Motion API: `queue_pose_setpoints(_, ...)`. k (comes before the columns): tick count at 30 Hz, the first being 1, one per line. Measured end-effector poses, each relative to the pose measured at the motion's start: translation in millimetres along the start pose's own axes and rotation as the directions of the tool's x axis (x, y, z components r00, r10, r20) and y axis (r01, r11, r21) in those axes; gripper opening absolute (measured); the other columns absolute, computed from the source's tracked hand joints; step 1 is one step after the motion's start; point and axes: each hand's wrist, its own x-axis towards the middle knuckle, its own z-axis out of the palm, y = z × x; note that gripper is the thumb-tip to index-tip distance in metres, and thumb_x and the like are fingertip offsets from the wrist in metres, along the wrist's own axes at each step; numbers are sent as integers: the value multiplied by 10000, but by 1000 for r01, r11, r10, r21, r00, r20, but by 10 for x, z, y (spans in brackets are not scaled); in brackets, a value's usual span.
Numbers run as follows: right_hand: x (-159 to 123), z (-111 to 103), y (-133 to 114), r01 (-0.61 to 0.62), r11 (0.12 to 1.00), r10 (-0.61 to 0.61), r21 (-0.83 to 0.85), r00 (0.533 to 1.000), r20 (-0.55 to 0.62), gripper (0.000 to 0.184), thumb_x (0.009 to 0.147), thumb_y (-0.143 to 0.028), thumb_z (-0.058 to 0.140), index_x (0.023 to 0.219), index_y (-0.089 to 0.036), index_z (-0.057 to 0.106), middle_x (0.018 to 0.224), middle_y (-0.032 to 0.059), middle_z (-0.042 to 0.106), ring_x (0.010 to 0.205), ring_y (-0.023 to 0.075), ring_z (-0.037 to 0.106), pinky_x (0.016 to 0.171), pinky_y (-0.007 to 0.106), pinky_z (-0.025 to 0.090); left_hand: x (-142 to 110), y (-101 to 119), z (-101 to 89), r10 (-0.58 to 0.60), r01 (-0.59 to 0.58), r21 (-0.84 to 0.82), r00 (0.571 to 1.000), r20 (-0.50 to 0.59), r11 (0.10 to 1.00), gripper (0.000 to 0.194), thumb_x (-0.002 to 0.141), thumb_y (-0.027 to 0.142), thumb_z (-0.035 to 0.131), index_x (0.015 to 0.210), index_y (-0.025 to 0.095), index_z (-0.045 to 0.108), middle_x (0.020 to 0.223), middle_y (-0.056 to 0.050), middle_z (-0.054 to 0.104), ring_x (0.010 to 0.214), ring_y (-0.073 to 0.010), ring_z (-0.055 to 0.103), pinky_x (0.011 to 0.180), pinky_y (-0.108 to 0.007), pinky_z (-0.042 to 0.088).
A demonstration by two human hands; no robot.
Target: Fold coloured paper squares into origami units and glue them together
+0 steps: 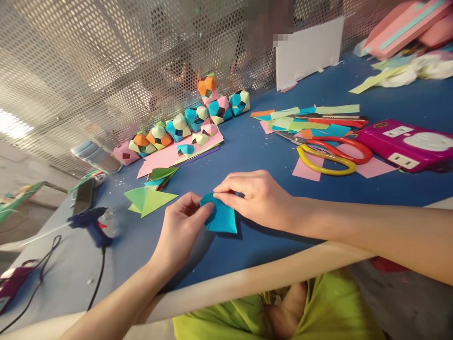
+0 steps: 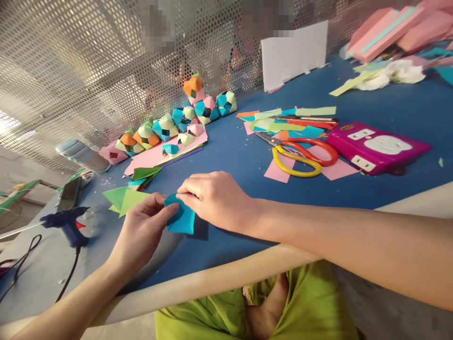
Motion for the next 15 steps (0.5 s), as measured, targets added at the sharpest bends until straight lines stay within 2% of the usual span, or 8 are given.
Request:
queue_pose_setpoints(2, 11, -9, -23, -30, 999, 30, 27, 999, -12, 36, 815, -179, 648, 806, -159, 620, 782, 21, 656, 653, 109, 577, 619, 223, 434, 3, -6, 2, 7, -8, -13, 1000, -28, 1000, 215, 734, 285, 708, 640, 165, 557, 584, 51, 522, 549, -75, 419, 505, -199, 343)
queue_pose_setpoints(6, 21, -21, -33, -61, 995, 62, 79, 998, -9, 113, 794, -80, 609, 737, -163, 559, 719, -9, 573, 645, 98, 535, 621, 213, 427, 17, 0, 12, -6, 2, -65, 999, -53, 998, 204, 720, 272, 711, 632, 167, 560, 573, 53, 527, 538, -73, 413, 508, -197, 351)
queue_pose_setpoints(9, 5, -29, 15, 77, 995, -80, 66, 996, 42, 147, 860, -69, 500, 795, -169, 586, 800, 21, 579, 721, 111, 550, 665, 223, 443, 22, 12, 10, -40, 35, -114, 998, -42, 993, 193, 706, 251, 715, 624, 164, 563, 561, 53, 520, 532, -71, 414, 511, -196, 358)
queue_pose_setpoints(11, -13, -37, 60, 183, 982, -186, 40, 978, 90, 185, 889, -80, 448, 877, -172, 608, 874, 46, 592, 765, 118, 566, 678, 227, 454, 24, 17, 2, -61, 56, -136, 998, -33, 989, 186, 706, 245, 712, 628, 163, 564, 569, 50, 519, 543, -74, 421, 514, -196, 358)
queue_pose_setpoints(15, -37, -46, 108, 262, 964, -265, 44, 952, 151, 227, 879, -69, 421, 954, -164, 613, 950, 76, 623, 803, 126, 594, 689, 229, 474, 40, 16, -18, -80, 76, -132, 997, -23, 988, 179, 711, 240, 706, 635, 162, 564, 584, 44, 525, 561, -80, 425, 518, -196, 351)
